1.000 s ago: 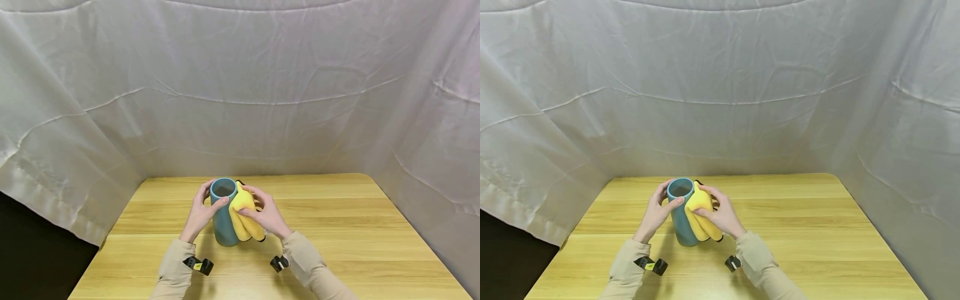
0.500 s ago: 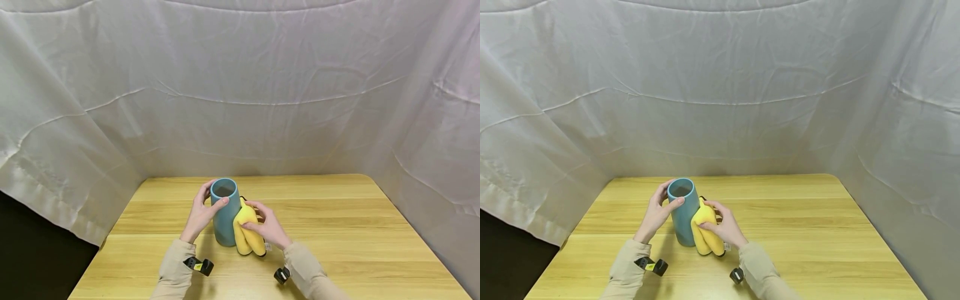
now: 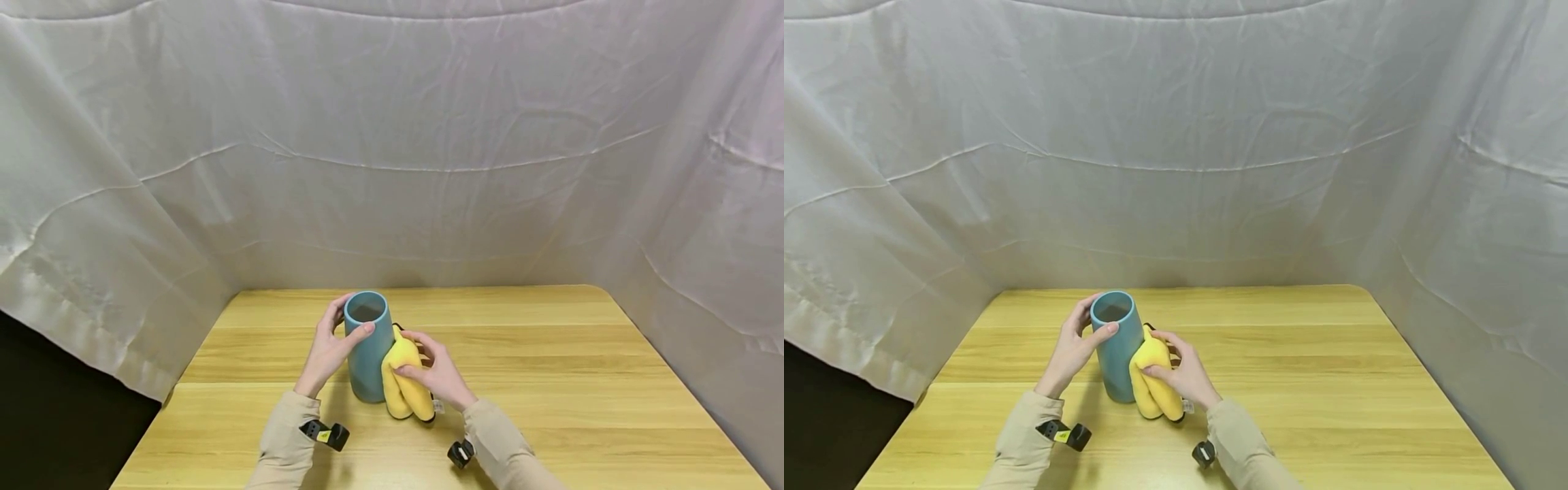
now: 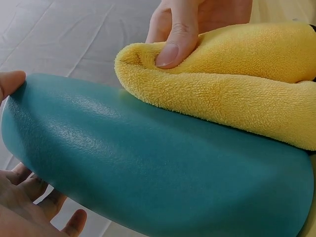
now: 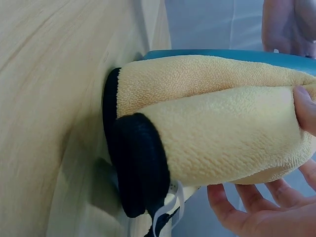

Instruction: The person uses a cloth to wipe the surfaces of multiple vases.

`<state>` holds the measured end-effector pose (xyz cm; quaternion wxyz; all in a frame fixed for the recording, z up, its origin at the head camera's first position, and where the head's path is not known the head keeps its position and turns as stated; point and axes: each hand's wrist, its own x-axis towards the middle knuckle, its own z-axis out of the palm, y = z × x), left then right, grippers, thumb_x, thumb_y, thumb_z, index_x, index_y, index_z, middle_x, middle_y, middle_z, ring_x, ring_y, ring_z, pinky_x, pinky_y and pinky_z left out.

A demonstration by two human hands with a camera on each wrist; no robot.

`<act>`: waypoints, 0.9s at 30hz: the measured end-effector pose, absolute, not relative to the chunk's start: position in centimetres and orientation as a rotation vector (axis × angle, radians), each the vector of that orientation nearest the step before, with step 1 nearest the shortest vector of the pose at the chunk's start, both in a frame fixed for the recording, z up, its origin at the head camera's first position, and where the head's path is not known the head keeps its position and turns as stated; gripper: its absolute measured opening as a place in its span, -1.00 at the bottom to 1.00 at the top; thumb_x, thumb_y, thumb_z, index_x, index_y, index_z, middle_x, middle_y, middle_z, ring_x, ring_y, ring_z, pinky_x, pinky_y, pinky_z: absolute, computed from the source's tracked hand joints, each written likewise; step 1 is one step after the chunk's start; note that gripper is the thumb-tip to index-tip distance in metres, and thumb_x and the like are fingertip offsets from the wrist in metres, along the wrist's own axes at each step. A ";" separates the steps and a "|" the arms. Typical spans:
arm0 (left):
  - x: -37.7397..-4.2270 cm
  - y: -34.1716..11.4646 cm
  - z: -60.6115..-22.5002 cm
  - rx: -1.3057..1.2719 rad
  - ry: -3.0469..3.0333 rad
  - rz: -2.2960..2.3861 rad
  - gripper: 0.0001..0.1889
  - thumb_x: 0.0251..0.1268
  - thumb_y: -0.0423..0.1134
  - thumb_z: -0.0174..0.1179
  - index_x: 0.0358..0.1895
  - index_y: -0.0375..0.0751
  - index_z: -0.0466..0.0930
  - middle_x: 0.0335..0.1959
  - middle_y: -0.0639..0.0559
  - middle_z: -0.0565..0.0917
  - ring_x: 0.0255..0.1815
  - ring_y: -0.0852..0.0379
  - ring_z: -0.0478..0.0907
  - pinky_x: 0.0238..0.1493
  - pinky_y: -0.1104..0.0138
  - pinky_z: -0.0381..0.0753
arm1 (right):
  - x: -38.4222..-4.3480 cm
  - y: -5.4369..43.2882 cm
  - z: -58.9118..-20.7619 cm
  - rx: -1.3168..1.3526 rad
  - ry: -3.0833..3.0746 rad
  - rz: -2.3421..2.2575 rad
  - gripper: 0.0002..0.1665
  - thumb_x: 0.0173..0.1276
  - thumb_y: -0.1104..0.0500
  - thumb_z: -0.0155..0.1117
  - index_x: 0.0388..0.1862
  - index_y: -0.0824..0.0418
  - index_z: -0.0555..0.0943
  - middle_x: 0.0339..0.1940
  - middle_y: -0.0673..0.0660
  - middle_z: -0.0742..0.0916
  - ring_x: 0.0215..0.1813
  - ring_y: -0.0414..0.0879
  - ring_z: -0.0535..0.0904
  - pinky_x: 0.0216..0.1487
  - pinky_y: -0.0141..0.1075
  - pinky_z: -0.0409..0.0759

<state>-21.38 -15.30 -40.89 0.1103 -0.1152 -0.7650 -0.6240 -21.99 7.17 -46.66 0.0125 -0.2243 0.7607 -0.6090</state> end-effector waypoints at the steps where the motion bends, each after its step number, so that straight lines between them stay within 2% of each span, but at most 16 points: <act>1: -21.4 -15.3 -40.9 -0.337 -2.247 -1.834 -0.35 0.26 -0.18 0.38 0.41 -0.01 0.36 0.29 -0.12 0.59 0.35 -0.08 0.43 0.43 -0.17 0.23 | -22.0 7.2 -46.6 -0.697 2.375 -1.899 -0.28 0.25 0.24 0.48 0.39 0.16 0.47 0.28 0.28 0.61 0.15 0.07 0.62 0.08 -0.19 0.61; 11: -21.5 -15.4 -41.0 -0.343 -2.244 -1.833 -0.34 0.25 -0.19 0.38 0.41 -0.02 0.36 0.28 -0.12 0.60 0.34 -0.09 0.43 0.44 -0.16 0.22 | -21.9 6.8 -44.8 -0.683 2.411 -1.931 -0.27 0.22 0.25 0.50 0.38 0.12 0.50 0.28 0.23 0.63 0.17 0.08 0.60 0.16 -0.10 0.55; 21: -21.5 -15.4 -41.0 -0.340 -2.249 -1.829 -0.35 0.25 -0.18 0.38 0.40 -0.02 0.37 0.26 -0.11 0.61 0.33 -0.08 0.44 0.42 -0.17 0.23 | -21.7 6.3 -41.6 -0.758 2.448 -1.939 -0.28 0.23 0.24 0.49 0.38 0.13 0.50 0.25 0.23 0.65 0.12 0.06 0.61 0.10 -0.10 0.55; 27: -21.5 -15.4 -41.0 -0.343 -2.241 -1.827 -0.35 0.24 -0.19 0.38 0.40 -0.02 0.37 0.25 -0.12 0.61 0.32 -0.08 0.44 0.41 -0.11 0.24 | -21.5 6.3 -41.9 -0.764 2.461 -1.940 -0.29 0.23 0.25 0.49 0.37 0.17 0.50 0.24 0.25 0.65 0.13 0.09 0.61 0.11 -0.09 0.56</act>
